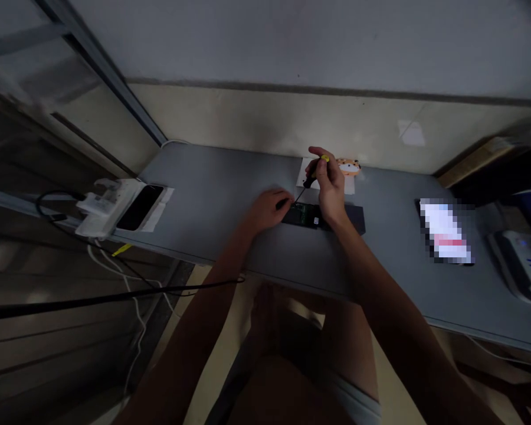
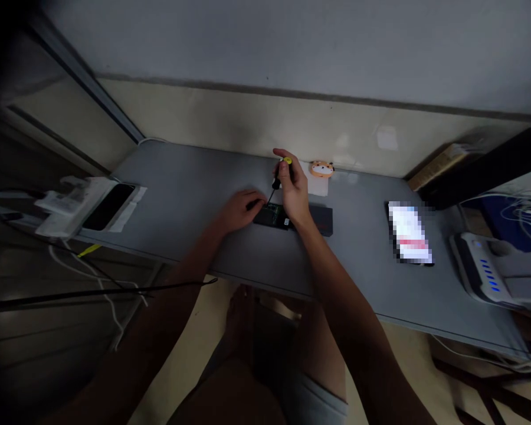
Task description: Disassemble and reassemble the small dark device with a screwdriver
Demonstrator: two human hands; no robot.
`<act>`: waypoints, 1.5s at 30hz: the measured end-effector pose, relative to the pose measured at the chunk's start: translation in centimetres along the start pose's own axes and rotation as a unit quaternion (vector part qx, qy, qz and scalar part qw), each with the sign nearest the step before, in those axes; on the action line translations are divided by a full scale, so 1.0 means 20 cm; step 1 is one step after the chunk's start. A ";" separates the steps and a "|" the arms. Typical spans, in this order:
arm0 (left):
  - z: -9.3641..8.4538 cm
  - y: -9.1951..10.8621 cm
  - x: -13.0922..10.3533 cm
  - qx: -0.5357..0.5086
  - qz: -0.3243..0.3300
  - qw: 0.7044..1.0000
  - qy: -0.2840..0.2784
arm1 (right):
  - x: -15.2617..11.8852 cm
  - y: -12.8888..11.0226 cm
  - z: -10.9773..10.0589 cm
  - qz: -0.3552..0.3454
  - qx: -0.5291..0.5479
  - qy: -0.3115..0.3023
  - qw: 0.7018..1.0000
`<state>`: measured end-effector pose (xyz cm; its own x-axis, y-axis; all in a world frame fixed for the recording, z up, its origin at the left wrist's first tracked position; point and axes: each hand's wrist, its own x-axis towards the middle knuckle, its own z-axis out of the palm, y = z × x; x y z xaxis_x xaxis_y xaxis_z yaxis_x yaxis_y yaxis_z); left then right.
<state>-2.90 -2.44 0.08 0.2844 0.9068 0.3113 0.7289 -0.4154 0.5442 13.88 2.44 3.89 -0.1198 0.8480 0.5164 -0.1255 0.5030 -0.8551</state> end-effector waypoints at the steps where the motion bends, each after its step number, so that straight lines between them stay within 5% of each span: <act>1: 0.00 0.00 0.00 0.000 -0.002 1.000 -0.002 | 0.00 0.01 0.00 0.007 0.007 -0.002 1.000; 15: 0.01 0.02 -0.01 0.028 -0.031 0.999 -0.032 | 0.03 0.09 0.03 0.047 0.051 0.012 0.998; 26: 0.01 0.02 -0.01 0.025 -0.029 0.999 -0.027 | 0.04 0.03 0.01 0.091 0.098 0.022 0.991; 45: 0.01 0.02 -0.01 0.025 -0.024 0.999 -0.025 | 0.04 0.04 -0.03 0.053 0.083 0.018 0.995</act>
<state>-2.52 -2.78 -0.02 0.2782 0.9283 0.2469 0.7725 -0.3690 0.5168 14.21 3.58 3.51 -0.1062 0.9014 0.4198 -0.2757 0.3790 -0.8834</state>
